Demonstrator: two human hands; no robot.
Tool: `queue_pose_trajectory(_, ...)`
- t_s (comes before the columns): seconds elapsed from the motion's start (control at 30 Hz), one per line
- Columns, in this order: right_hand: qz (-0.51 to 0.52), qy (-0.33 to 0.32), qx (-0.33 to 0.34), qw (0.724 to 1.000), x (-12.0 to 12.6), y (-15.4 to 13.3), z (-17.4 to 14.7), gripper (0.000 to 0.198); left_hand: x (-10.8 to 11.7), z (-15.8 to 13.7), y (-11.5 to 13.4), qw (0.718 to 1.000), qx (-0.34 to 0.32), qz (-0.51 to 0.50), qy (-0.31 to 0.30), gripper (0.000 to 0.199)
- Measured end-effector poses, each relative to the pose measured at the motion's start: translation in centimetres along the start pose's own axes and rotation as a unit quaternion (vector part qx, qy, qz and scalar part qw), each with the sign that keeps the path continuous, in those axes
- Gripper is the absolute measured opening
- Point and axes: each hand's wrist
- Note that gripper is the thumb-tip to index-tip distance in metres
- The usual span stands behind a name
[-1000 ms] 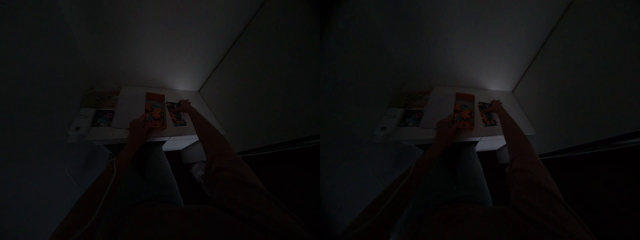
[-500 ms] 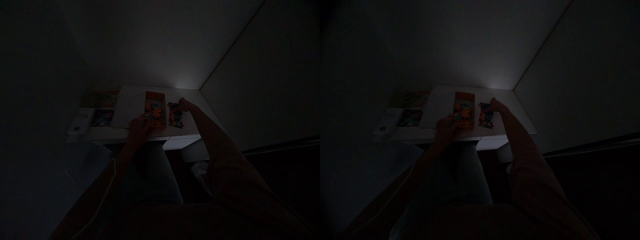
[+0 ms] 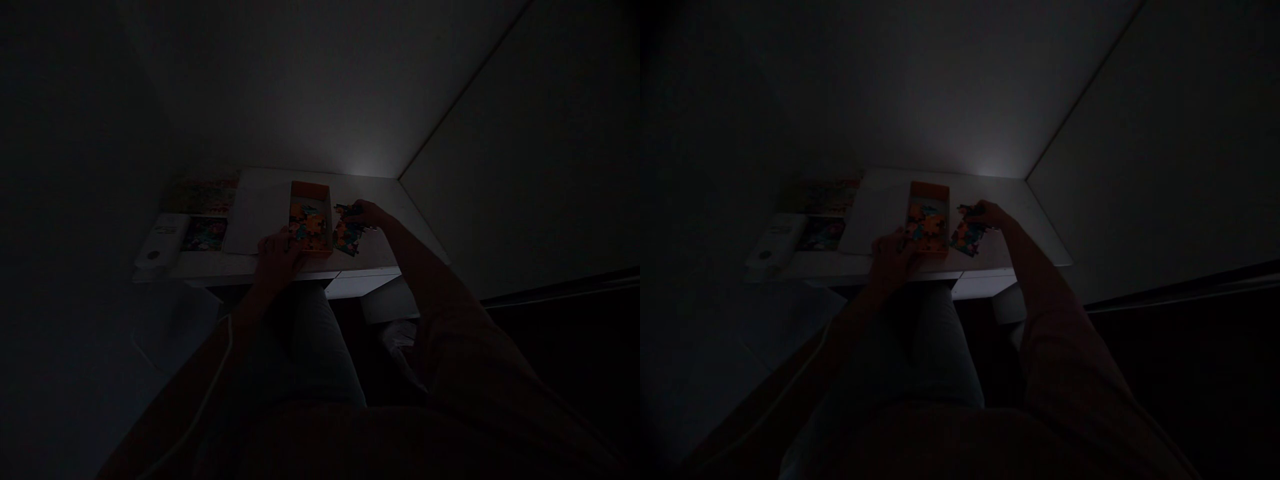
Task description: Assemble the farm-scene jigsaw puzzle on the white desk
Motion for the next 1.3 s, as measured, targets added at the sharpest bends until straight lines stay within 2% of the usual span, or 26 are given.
queue_pose_trajectory(0.3,-0.042,0.078,0.043,0.995,-2.1,0.9,-1.2,0.057,0.1,0.1,0.1,1.0,0.004,-0.009,-0.001,0.026)
queue_pose_trajectory(0.47,-0.048,0.09,0.016,0.995,-2.4,0.2,-1.8,0.05,0.3,0.1,0.0,1.0,0.006,-0.012,-0.011,0.026)
queue_pose_trajectory(0.6,-0.003,0.111,-0.006,0.994,-2.0,-0.3,-2.4,0.045,0.3,0.1,0.1,1.0,0.008,-0.018,-0.007,0.025)
queue_pose_trajectory(0.7,0.075,0.155,0.015,0.985,-1.3,-0.9,-2.3,0.055,0.3,0.1,0.0,1.0,0.005,-0.022,-0.01,0.028)
queue_pose_trajectory(0.83,0.155,0.201,0.079,0.964,-0.4,-4.1,-1.0,0.074,0.2,0.2,0.0,1.0,0.008,-0.026,-0.011,0.031)
queue_pose_trajectory(0.93,0.177,0.182,0.144,0.956,-0.6,-8.3,0.1,0.081,0.1,0.2,-0.1,1.0,0.008,-0.021,-0.012,0.031)
queue_pose_trajectory(1.0,0.155,0.146,0.167,0.963,-0.8,-11.0,0.6,0.083,0.0,0.2,-0.2,1.0,0.005,-0.015,-0.01,0.032)
queue_pose_trajectory(1.07,0.1,0.136,0.178,0.969,-0.7,-12.5,0.9,0.081,0.0,0.1,-0.2,1.0,0.003,-0.005,-0.007,0.033)
queue_pose_trajectory(1.13,0.044,0.154,0.164,0.973,0.0,-12.2,1.1,0.075,-0.1,0.1,-0.2,1.0,0.003,0.007,-0.003,0.033)
queue_pose_trajectory(1.2,0.0,0.168,0.117,0.979,1.0,-10.2,1.0,0.066,-0.2,0.1,-0.2,1.0,0.001,0.016,-0.001,0.03)
queue_pose_trajectory(1.27,-0.038,0.142,0.05,0.988,2.1,-7.0,0.4,0.06,-0.3,0.1,-0.2,1.0,-0.001,0.015,0.001,0.028)
queue_pose_trajectory(1.3,-0.053,0.106,0.018,0.993,2.6,-5.1,-0.1,0.06,-0.3,0.1,-0.2,1.0,-0.001,0.012,0.002,0.028)
Point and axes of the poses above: each hand's wrist, its own z-axis towards the middle knuckle, its own x-axis out of the back of the hand, y = z × x, and after that the axes turned 14 degrees about -y, right-handed
